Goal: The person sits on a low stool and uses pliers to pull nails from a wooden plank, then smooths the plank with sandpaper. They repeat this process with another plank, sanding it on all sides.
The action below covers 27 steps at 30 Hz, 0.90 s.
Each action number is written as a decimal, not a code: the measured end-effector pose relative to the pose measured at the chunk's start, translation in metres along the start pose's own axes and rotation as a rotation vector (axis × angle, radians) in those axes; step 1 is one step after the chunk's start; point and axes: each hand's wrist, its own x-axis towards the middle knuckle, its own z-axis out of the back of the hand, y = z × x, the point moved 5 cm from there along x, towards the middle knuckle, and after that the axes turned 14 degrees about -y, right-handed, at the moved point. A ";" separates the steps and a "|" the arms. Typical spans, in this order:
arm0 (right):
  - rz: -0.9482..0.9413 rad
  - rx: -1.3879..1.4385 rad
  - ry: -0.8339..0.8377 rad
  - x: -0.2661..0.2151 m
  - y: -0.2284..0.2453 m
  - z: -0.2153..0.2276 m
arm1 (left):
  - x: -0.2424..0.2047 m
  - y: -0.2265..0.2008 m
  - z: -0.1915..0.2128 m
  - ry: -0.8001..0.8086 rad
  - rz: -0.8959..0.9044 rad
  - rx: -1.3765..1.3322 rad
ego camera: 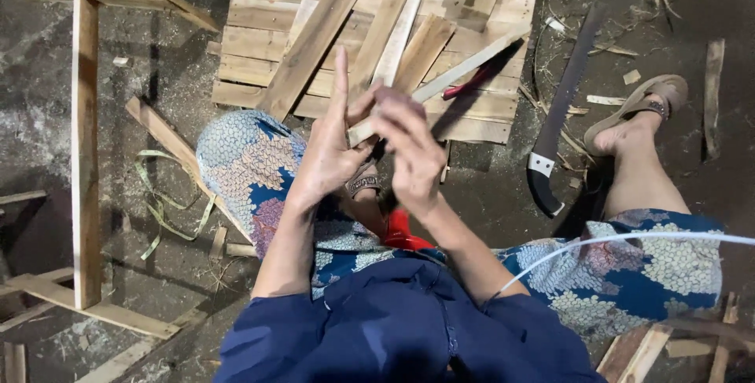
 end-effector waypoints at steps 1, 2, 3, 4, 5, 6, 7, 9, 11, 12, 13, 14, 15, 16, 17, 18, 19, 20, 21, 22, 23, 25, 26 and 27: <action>0.020 0.006 -0.077 0.003 -0.012 0.002 | 0.000 0.008 -0.001 -0.028 0.009 -0.031; 0.041 0.012 -0.154 0.007 -0.024 0.004 | -0.001 0.016 -0.003 -0.056 0.019 -0.061; 0.044 0.013 -0.152 0.005 -0.023 0.007 | 0.002 0.011 -0.003 -0.059 0.017 -0.062; -0.002 0.002 -0.146 0.004 -0.026 0.010 | 0.004 0.006 -0.003 -0.052 0.016 -0.063; -0.053 -0.011 -0.138 0.000 -0.028 0.013 | 0.004 0.002 -0.003 -0.044 0.020 -0.065; -0.055 -0.012 -0.135 0.001 -0.021 0.012 | 0.004 0.004 -0.002 -0.045 0.022 -0.066; -0.042 -0.027 -0.155 0.004 -0.014 0.011 | 0.004 0.003 -0.002 -0.042 -0.008 -0.094; -0.027 -0.041 -0.174 0.009 -0.006 0.013 | 0.003 0.004 0.000 -0.039 -0.040 -0.121; -0.041 -0.062 -0.164 0.015 -0.004 0.017 | 0.000 0.007 0.000 -0.030 -0.060 -0.113; -0.040 -0.063 -0.164 0.016 -0.004 0.018 | 0.000 0.008 0.000 -0.030 -0.060 -0.114; -0.039 -0.108 -0.168 0.016 -0.004 0.020 | -0.001 0.008 0.000 -0.023 -0.068 -0.118; -0.037 -0.154 -0.173 0.015 -0.004 0.021 | -0.001 0.009 0.001 -0.016 -0.076 -0.121; -0.037 -0.153 -0.172 0.015 -0.008 0.022 | 0.000 0.008 0.001 -0.017 -0.076 -0.121; -0.030 -0.161 -0.158 0.014 -0.011 0.022 | 0.001 0.007 0.000 -0.011 -0.077 -0.138; -0.024 -0.169 -0.145 0.013 -0.013 0.021 | 0.001 0.005 0.001 -0.004 -0.077 -0.155; -0.024 -0.169 -0.144 0.013 -0.014 0.020 | 0.001 0.006 0.002 -0.005 -0.076 -0.155; -0.018 -0.133 -0.148 0.014 -0.015 0.018 | 0.001 0.007 0.002 0.003 -0.076 -0.143; -0.012 -0.097 -0.151 0.015 -0.016 0.017 | 0.001 0.007 0.002 0.010 -0.075 -0.131; -0.010 -0.096 -0.150 0.011 -0.006 0.008 | 0.001 0.010 0.003 0.008 -0.076 -0.130; 0.018 -0.084 -0.125 0.007 0.006 -0.001 | 0.001 0.012 0.003 0.018 -0.076 -0.114; 0.046 -0.074 -0.100 0.002 0.017 -0.011 | 0.001 0.015 0.003 0.028 -0.075 -0.099; 0.099 -0.078 -0.078 -0.017 -0.004 -0.011 | 0.003 0.003 0.004 0.020 -0.107 -0.074; 0.152 -0.084 -0.057 -0.028 -0.013 -0.011 | 0.003 -0.003 0.005 0.015 -0.139 -0.049; 0.152 -0.083 -0.058 -0.018 -0.016 -0.006 | 0.002 -0.002 0.004 0.016 -0.140 -0.048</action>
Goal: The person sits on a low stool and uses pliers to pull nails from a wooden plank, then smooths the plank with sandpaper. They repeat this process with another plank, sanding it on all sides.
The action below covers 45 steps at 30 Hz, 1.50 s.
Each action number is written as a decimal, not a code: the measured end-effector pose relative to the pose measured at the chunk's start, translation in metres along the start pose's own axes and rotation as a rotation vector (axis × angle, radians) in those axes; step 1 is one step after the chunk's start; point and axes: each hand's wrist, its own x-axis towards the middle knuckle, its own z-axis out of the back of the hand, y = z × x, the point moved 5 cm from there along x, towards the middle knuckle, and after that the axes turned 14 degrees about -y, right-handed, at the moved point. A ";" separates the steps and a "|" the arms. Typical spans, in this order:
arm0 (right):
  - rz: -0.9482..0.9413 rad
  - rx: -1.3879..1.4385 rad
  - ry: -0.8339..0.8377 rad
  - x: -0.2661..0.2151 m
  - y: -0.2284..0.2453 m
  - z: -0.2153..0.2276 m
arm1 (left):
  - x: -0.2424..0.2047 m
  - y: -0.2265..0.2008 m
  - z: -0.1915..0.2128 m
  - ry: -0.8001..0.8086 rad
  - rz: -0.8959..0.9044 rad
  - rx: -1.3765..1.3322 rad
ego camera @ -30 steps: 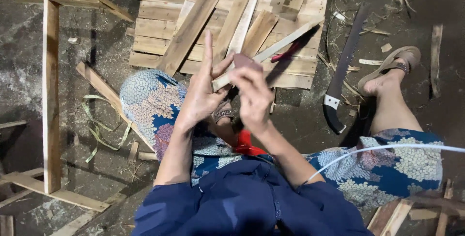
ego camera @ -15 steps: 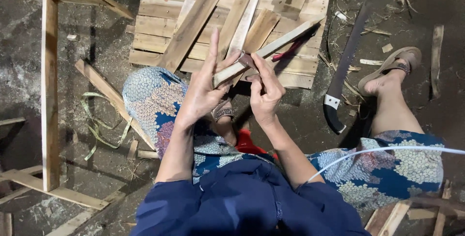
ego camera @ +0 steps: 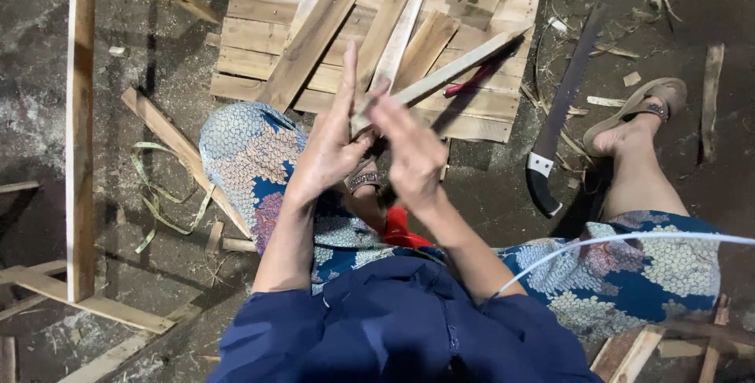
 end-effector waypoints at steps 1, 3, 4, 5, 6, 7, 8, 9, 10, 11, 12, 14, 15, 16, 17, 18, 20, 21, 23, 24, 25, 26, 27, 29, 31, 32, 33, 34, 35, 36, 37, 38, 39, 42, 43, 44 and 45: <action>-0.036 -0.028 -0.002 0.010 -0.006 0.005 | -0.001 0.003 0.000 -0.009 0.035 -0.012; -0.070 -0.058 -0.004 0.017 0.000 0.006 | -0.001 0.005 -0.001 -0.016 0.069 -0.025; 0.003 -0.056 -0.019 0.014 0.017 0.002 | 0.000 0.004 -0.001 -0.019 0.062 -0.019; 0.077 -0.054 -0.035 0.012 0.034 -0.002 | 0.000 0.004 -0.002 -0.022 0.055 -0.013; 0.073 -0.055 -0.034 0.011 0.026 -0.005 | 0.000 0.006 -0.002 -0.020 0.058 -0.013; 0.081 -0.046 -0.029 0.009 0.020 -0.008 | 0.000 0.009 -0.001 -0.027 0.080 -0.022; 0.092 -0.036 -0.027 0.009 0.013 -0.012 | 0.000 0.011 0.001 -0.034 0.098 -0.030; 0.091 -0.036 -0.030 0.009 0.002 -0.006 | -0.004 0.014 0.002 -0.031 0.097 -0.028; 0.000 -0.023 -0.023 0.011 -0.015 0.000 | -0.007 0.019 0.002 -0.040 0.124 -0.038; -0.092 -0.010 -0.015 0.012 -0.032 0.007 | -0.009 0.024 0.002 -0.048 0.151 -0.047; -0.091 -0.016 -0.018 0.013 -0.019 0.007 | -0.004 0.011 0.001 -0.043 0.150 -0.051; -0.031 -0.055 -0.011 0.015 0.010 0.005 | 0.006 -0.014 0.001 -0.017 0.151 0.041; -0.034 -0.059 -0.013 0.008 -0.016 0.006 | -0.001 0.001 -0.001 -0.012 0.153 0.040; -0.028 -0.086 -0.044 0.003 -0.042 0.006 | -0.005 0.015 0.000 -0.033 0.153 0.002; -0.021 -0.114 -0.074 -0.002 -0.067 0.006 | -0.010 0.029 0.002 -0.054 0.154 -0.036; -0.022 -0.115 -0.074 0.002 -0.095 0.015 | -0.010 0.027 0.004 -0.053 0.155 -0.036; -0.030 -0.361 -0.130 0.010 -0.154 0.036 | -0.009 0.024 0.007 -0.043 0.183 0.004; -0.031 -0.361 -0.130 0.014 -0.177 0.047 | -0.007 0.026 0.008 -0.043 0.184 0.005; -0.168 -0.570 -0.083 0.018 -0.231 0.071 | -0.005 0.028 0.008 -0.035 0.190 0.003; -0.171 -0.571 -0.083 0.018 -0.253 0.077 | -0.003 0.024 0.009 -0.034 0.192 0.003; -0.231 -0.633 -0.079 0.017 -0.278 0.086 | -0.002 0.022 0.010 -0.032 0.213 0.088; -0.290 -0.696 -0.077 0.017 -0.303 0.095 | 0.000 0.019 0.011 -0.030 0.233 0.171; -0.292 -0.698 -0.078 0.018 -0.294 0.088 | 0.000 0.022 0.012 -0.027 0.234 0.170; -0.295 -0.642 -0.103 0.022 -0.275 0.077 | 0.002 0.027 0.013 -0.052 0.217 0.130; -0.265 -0.542 -0.130 0.020 -0.228 0.061 | 0.005 0.026 0.014 -0.041 0.202 0.141; -0.240 -0.439 -0.152 0.017 -0.203 0.052 | 0.005 0.026 0.014 -0.033 0.194 0.156; -0.244 -0.444 -0.153 0.011 -0.193 0.048 | 0.005 0.026 0.013 -0.028 0.198 0.154; -0.196 -0.404 -0.179 0.006 -0.181 0.042 | 0.006 0.027 0.013 -0.036 0.219 0.147; -0.147 -0.364 -0.204 0.001 -0.168 0.037 | 0.006 0.028 0.013 -0.044 0.241 0.141; -0.149 -0.364 -0.204 -0.001 -0.170 0.036 | 0.007 0.027 0.013 -0.043 0.242 0.142; -0.120 -0.336 -0.212 -0.004 -0.169 0.035 | 0.006 0.028 0.014 -0.038 0.254 0.146; -0.091 -0.311 -0.219 -0.007 -0.169 0.035 | 0.006 0.028 0.014 -0.031 0.266 0.149; -0.093 -0.313 -0.220 -0.006 -0.185 0.041 | 0.007 0.024 0.013 -0.029 0.268 0.149; -0.166 -0.441 -0.190 -0.002 -0.239 0.062 | 0.010 0.020 0.011 -0.020 0.249 0.166; -0.176 -0.509 -0.150 -0.001 -0.259 0.068 | 0.010 0.023 0.012 -0.030 0.247 0.151; -0.189 -0.576 -0.107 -0.003 -0.277 0.075 | 0.008 0.026 0.013 -0.042 0.250 0.138; -0.191 -0.578 -0.104 0.000 -0.285 0.081 | 0.007 0.028 0.011 -0.041 0.253 0.137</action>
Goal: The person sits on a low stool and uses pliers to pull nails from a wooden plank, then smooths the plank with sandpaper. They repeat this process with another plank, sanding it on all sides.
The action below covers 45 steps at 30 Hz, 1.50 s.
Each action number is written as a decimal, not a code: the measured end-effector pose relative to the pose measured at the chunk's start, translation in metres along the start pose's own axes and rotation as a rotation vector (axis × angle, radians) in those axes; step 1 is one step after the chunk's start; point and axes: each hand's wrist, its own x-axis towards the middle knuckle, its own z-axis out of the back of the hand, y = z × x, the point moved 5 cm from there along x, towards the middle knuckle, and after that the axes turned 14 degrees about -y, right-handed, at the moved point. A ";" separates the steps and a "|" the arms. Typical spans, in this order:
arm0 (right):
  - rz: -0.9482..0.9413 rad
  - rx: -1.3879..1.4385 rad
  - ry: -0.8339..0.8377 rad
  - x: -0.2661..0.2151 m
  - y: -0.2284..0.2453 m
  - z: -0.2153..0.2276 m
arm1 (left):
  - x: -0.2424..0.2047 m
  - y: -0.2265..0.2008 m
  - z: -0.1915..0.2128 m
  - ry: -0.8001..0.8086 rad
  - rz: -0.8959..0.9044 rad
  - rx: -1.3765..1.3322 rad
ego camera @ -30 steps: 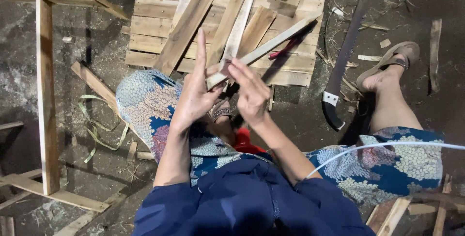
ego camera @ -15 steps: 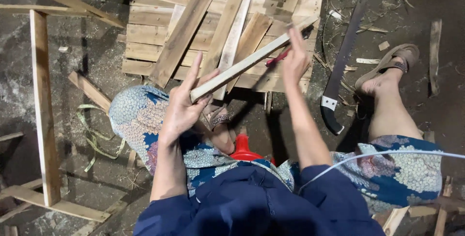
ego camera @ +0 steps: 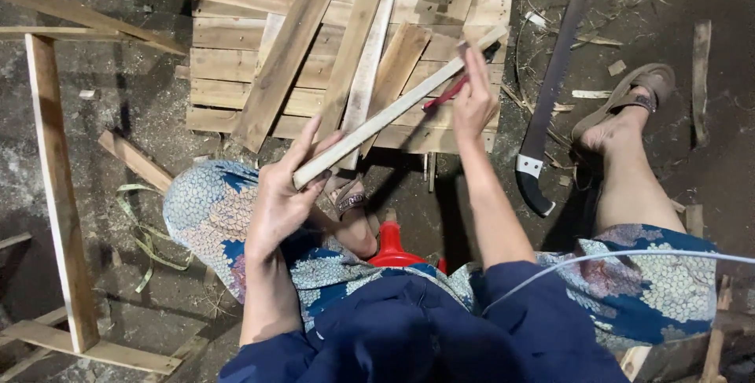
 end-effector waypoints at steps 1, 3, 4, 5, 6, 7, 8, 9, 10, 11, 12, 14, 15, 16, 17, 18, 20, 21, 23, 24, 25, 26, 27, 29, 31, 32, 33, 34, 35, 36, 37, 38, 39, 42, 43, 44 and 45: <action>-0.031 -0.090 0.005 0.006 -0.010 -0.004 | 0.001 0.002 -0.001 0.015 0.004 -0.013; -0.062 -0.176 0.013 0.018 -0.026 -0.007 | 0.002 0.002 0.000 0.026 0.010 -0.022; -0.082 -0.206 0.054 0.023 -0.035 -0.008 | 0.002 0.000 0.001 0.024 -0.003 -0.020; -0.103 -0.240 0.093 0.029 -0.046 -0.007 | 0.003 -0.002 0.001 0.024 -0.017 -0.021; -0.104 -0.238 0.094 0.032 -0.062 -0.013 | 0.002 -0.004 0.001 0.024 -0.016 -0.019; -0.058 -0.325 0.087 0.037 -0.077 -0.018 | 0.003 -0.004 0.001 0.012 0.021 -0.024; -0.011 -0.412 0.081 0.041 -0.092 -0.023 | 0.003 -0.004 0.001 0.001 0.059 -0.029; -0.014 -0.411 0.081 0.047 -0.100 -0.023 | 0.003 -0.006 0.001 0.002 0.059 -0.026; -0.055 -0.448 0.117 0.052 -0.111 -0.025 | 0.002 -0.008 0.000 0.008 0.059 -0.017; -0.094 -0.483 0.149 0.059 -0.121 -0.028 | 0.003 -0.011 0.001 0.012 0.054 -0.007; -0.096 -0.480 0.146 0.064 -0.114 -0.024 | 0.004 -0.010 0.002 0.013 0.050 -0.003; -0.204 -0.381 0.212 0.072 -0.106 -0.016 | 0.003 -0.006 0.002 0.005 0.076 0.017; -0.204 -0.380 0.209 0.072 -0.110 -0.020 | 0.004 -0.006 0.003 0.006 0.074 0.018; -0.230 -0.356 0.193 0.072 -0.115 -0.023 | 0.005 -0.007 0.003 0.000 0.069 0.024; -0.255 -0.336 0.176 0.072 -0.121 -0.024 | 0.005 -0.007 0.003 -0.004 0.066 0.027; -0.255 -0.338 0.174 0.069 -0.114 -0.022 | 0.004 -0.006 0.003 -0.002 0.065 0.025; -0.107 -0.269 0.087 0.066 -0.092 -0.017 | 0.003 -0.005 0.002 -0.015 0.054 0.009; -0.107 -0.275 0.088 0.059 -0.092 -0.021 | 0.003 -0.006 0.002 -0.011 0.057 0.004; -0.215 -0.290 0.073 0.044 -0.096 -0.029 | 0.002 -0.006 0.001 -0.013 0.069 0.016; -0.214 -0.293 0.070 0.037 -0.083 -0.027 | 0.001 -0.006 0.001 -0.011 0.067 0.012; -0.192 -0.235 0.029 0.031 -0.068 -0.024 | 0.001 -0.007 0.001 -0.014 0.064 0.016; -0.169 -0.177 -0.012 0.024 -0.053 -0.021 | 0.000 -0.007 0.002 -0.017 0.060 0.019; -0.168 -0.178 -0.015 0.020 -0.042 -0.018 | -0.001 -0.004 0.000 -0.016 0.057 0.017; -0.295 0.016 0.026 0.008 -0.024 -0.015 | -0.004 0.000 -0.001 -0.029 0.042 -0.004; -0.317 0.045 0.014 -0.005 0.003 -0.007 | -0.005 0.000 -0.002 -0.034 0.043 -0.023; -0.341 0.075 0.005 -0.012 0.016 -0.004 | -0.005 -0.001 -0.003 -0.040 0.047 -0.041; -0.338 0.075 0.004 -0.017 0.032 0.000 | -0.006 -0.001 -0.003 -0.040 0.045 -0.042; -0.315 0.109 -0.013 -0.020 0.049 0.004 | -0.006 -0.002 -0.003 -0.058 0.047 -0.044; -0.292 0.145 -0.028 -0.025 0.067 0.008 | -0.006 -0.002 -0.003 -0.075 0.051 -0.044; -0.292 0.146 -0.028 -0.032 0.080 0.010 | -0.006 -0.003 -0.003 -0.076 0.050 -0.043; -0.225 0.183 -0.028 -0.039 0.097 0.011 | -0.007 -0.003 -0.002 -0.082 0.056 -0.054; -0.158 0.220 -0.028 -0.045 0.113 0.012 | -0.006 -0.003 -0.002 -0.088 0.063 -0.064; -0.157 0.221 -0.027 -0.047 0.117 0.013 | -0.007 -0.003 -0.002 -0.089 0.063 -0.064; 0.000 0.224 -0.049 -0.046 0.122 0.013 | -0.007 -0.001 0.000 -0.110 0.075 -0.062; 0.015 0.162 -0.015 -0.043 0.111 0.008 | -0.007 0.001 0.000 -0.107 0.090 -0.076; 0.031 0.100 0.020 -0.040 0.100 0.003 | -0.008 0.004 0.000 -0.105 0.104 -0.091; 0.031 0.101 0.023 -0.034 0.084 0.000 | -0.009 0.004 0.001 -0.106 0.106 -0.090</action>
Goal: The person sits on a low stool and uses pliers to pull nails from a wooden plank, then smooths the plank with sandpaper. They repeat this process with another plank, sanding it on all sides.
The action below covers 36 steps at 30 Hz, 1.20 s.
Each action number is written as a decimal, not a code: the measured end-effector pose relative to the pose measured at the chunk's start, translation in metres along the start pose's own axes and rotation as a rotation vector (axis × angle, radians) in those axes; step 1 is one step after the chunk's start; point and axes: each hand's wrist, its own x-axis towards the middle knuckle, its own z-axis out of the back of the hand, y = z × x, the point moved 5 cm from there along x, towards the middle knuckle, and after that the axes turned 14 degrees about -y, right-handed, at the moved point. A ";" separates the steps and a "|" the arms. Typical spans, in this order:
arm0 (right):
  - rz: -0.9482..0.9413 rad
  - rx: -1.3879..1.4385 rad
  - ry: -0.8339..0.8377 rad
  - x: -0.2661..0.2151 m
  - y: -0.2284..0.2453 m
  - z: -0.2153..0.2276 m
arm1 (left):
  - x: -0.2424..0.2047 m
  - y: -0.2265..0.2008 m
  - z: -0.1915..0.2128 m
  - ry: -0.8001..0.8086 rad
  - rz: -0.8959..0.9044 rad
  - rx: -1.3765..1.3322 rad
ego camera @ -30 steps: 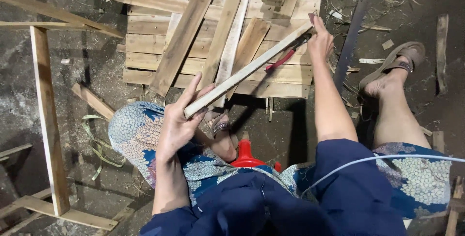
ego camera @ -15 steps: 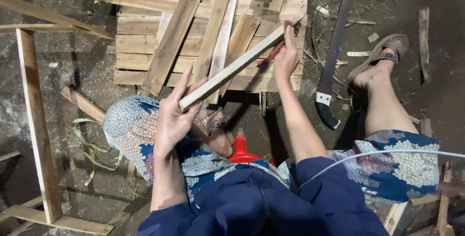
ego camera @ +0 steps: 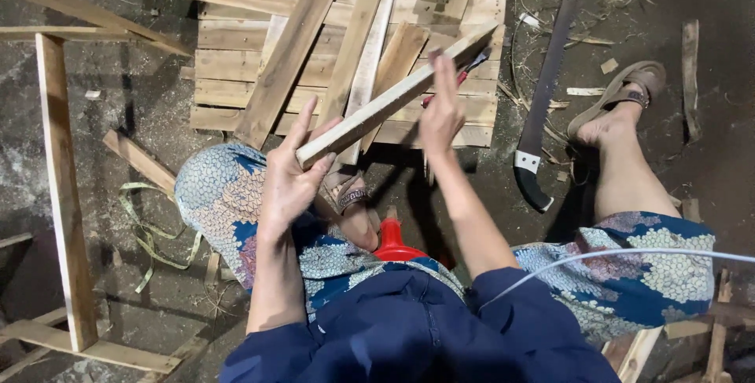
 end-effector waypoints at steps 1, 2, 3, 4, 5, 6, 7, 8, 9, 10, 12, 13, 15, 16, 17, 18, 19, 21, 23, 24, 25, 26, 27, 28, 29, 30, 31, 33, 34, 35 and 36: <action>-0.042 -0.023 -0.014 0.006 -0.019 0.000 | -0.001 0.000 0.000 0.002 0.001 0.001; -0.083 -0.049 -0.033 0.013 -0.038 0.000 | 0.000 0.000 -0.001 0.008 -0.001 0.000; -0.082 -0.050 -0.034 0.013 -0.040 -0.004 | 0.000 0.000 0.000 0.009 -0.002 -0.001; -0.082 -0.020 -0.032 0.012 -0.044 -0.007 | 0.000 0.000 0.000 -0.007 0.017 -0.025; -0.082 0.010 -0.029 0.011 -0.047 -0.011 | 0.000 0.000 0.001 -0.022 0.036 -0.049; -0.080 0.010 -0.031 0.004 -0.029 -0.008 | 0.001 0.004 0.001 -0.022 0.033 -0.050; -0.068 0.066 -0.008 -0.004 -0.010 -0.008 | 0.002 0.008 0.002 -0.028 0.032 -0.058; -0.058 0.124 0.018 -0.015 0.009 -0.007 | 0.001 0.012 0.005 -0.036 0.036 -0.064; -0.059 0.126 0.020 -0.015 0.013 -0.007 | 0.001 0.013 0.005 -0.038 0.037 -0.062; -0.066 0.124 0.045 -0.017 0.017 -0.008 | 0.002 0.014 0.005 -0.044 0.055 -0.081; -0.072 0.123 0.070 -0.008 0.013 -0.007 | 0.001 0.015 0.005 -0.052 0.071 -0.100; -0.061 0.064 0.039 0.004 0.004 -0.003 | 0.000 0.014 0.006 -0.063 0.080 -0.098; -0.042 0.007 0.002 0.020 -0.005 0.000 | 0.001 0.017 0.005 -0.075 0.080 -0.101; -0.113 0.015 0.005 0.020 -0.008 0.001 | 0.001 0.020 0.006 -0.090 0.082 -0.116; -0.184 0.024 0.008 0.020 -0.012 0.002 | 0.001 0.024 0.006 -0.104 0.085 -0.131; -0.183 0.022 0.007 0.013 0.009 0.003 | 0.000 0.025 0.005 -0.103 0.085 -0.133; -0.133 0.094 0.021 0.007 0.032 0.002 | 0.001 0.027 0.005 -0.121 0.094 -0.122; -0.084 0.168 0.033 -0.013 0.056 -0.001 | 0.002 0.033 0.005 -0.139 0.102 -0.107; -0.056 0.105 0.090 -0.043 0.057 -0.008 | 0.002 0.045 0.007 -0.188 0.151 -0.115; -0.058 0.108 0.094 -0.034 0.052 -0.008 | 0.003 0.044 0.006 -0.190 0.153 -0.113; -0.018 0.038 0.101 -0.026 0.048 -0.007 | 0.002 0.045 0.007 -0.221 0.197 -0.188; 0.023 -0.037 0.104 -0.016 0.042 -0.004 | 0.003 0.046 0.006 -0.247 0.241 -0.268; 0.023 -0.040 0.104 -0.014 0.021 -0.005 | 0.000 0.050 0.005 -0.246 0.242 -0.269; -0.018 -0.088 0.087 -0.008 -0.003 -0.008 | 0.000 0.054 0.005 -0.255 0.257 -0.261; -0.059 -0.136 0.069 -0.002 -0.026 -0.011 | 0.000 0.057 0.006 -0.264 0.272 -0.253; -0.058 -0.136 0.071 0.001 -0.005 -0.008 | 0.001 0.057 0.007 -0.266 0.273 -0.254; -0.122 -0.066 0.070 0.004 0.014 -0.005 | 0.001 0.057 0.008 -0.277 0.270 -0.247; -0.185 -0.001 0.066 -0.003 0.050 0.001 | 0.004 0.052 0.006 -0.284 0.268 -0.243; -0.103 0.041 0.096 -0.016 0.074 0.002 | 0.005 0.046 0.005 -0.278 0.269 -0.252; -0.021 0.084 0.126 -0.030 0.098 0.003 | 0.006 0.039 0.004 -0.273 0.270 -0.262; -0.022 0.087 0.127 -0.034 0.087 -0.002 | 0.006 0.041 0.004 -0.275 0.270 -0.259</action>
